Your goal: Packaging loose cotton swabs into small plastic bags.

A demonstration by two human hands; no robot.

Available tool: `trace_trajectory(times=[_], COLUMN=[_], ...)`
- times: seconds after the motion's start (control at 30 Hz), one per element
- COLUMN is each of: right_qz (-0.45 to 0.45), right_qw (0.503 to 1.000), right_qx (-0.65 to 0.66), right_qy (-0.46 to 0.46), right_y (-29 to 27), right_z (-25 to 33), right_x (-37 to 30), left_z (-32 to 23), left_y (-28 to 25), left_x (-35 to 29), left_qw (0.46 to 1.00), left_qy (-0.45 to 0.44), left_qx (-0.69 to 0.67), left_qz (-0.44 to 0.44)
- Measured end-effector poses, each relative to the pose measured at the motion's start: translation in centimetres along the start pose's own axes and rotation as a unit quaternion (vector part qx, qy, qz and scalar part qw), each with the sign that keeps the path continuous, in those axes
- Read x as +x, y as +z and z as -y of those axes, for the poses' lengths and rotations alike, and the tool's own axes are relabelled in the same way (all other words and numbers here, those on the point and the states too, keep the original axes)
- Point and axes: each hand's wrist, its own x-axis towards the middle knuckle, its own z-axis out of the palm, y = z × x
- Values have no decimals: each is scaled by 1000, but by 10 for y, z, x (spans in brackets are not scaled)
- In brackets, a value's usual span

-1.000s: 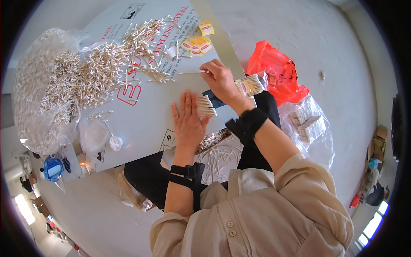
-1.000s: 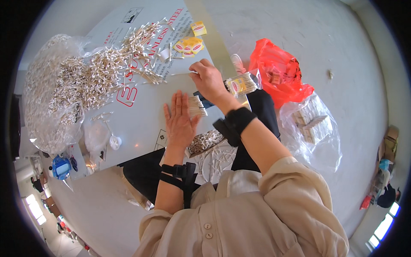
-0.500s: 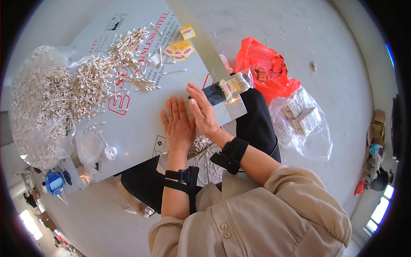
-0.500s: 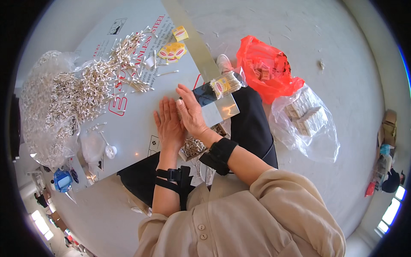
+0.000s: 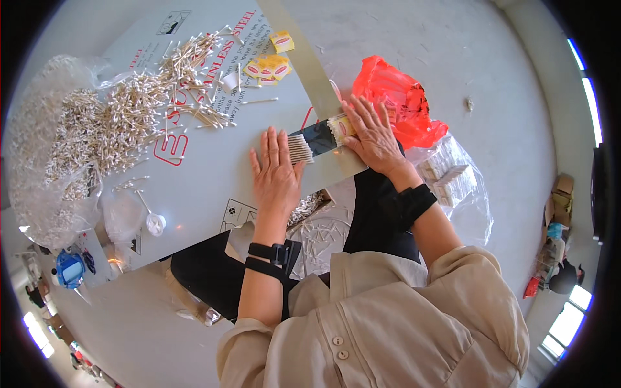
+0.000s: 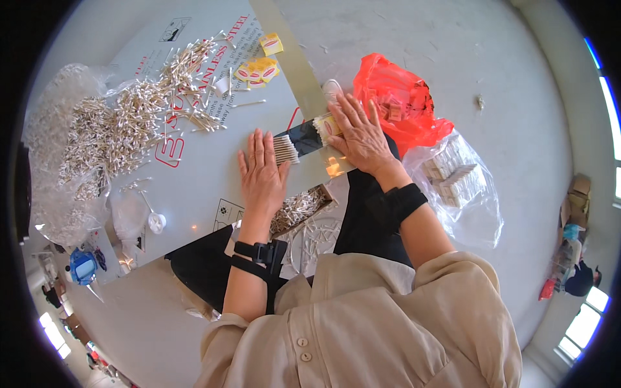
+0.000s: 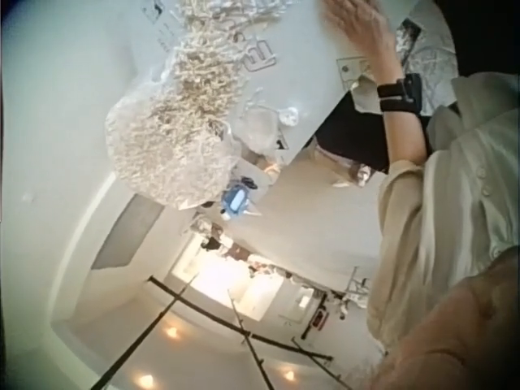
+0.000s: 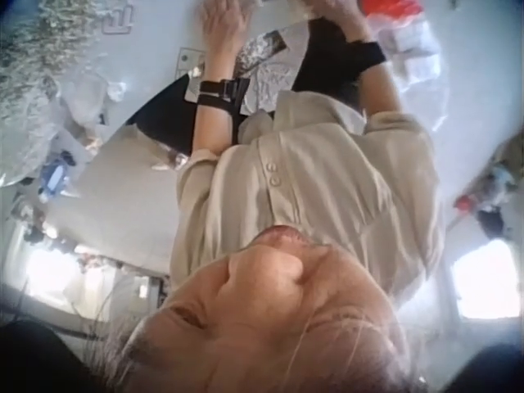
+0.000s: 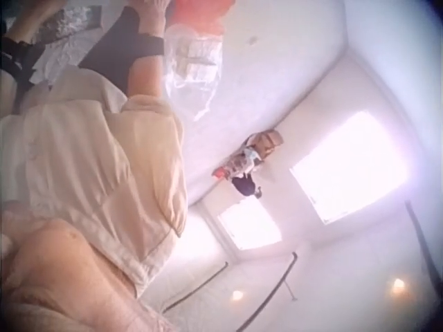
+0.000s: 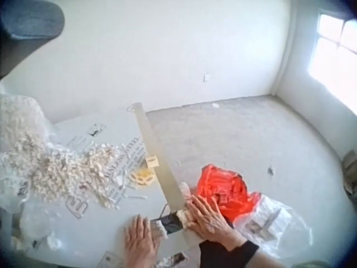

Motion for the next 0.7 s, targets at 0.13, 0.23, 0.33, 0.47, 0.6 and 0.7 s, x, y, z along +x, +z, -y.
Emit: trace_trajectory(times=[0.13,0.23,0.33,0.47,0.6,0.7], right_qz=[41,46,45,42,35,29], right_qw=[998,997,996,994,993,991], right_qx=[34,55,78,95,114,125], right_qy=[-20,-12,-15,-21,-21,-25], right_y=[4,4,4,6,8,9], right_z=[-5,-6,-9,-9,-11,-14], right_x=[-2,-3,-2,-1,-3,-3], left_z=[-12,-22,-40,-50,-57,-62], left_y=[10,15,21,28,30,31], left_x=[10,16,23,27,29,30], left_qw=[1000,1000,999,998,998,998], left_qy=[-11,-21,-10,-23,-21,-34], left_qx=[-9,-4,-25,-20,-12,-19], left_qz=[-11,-17,-16,-47,-50,-39])
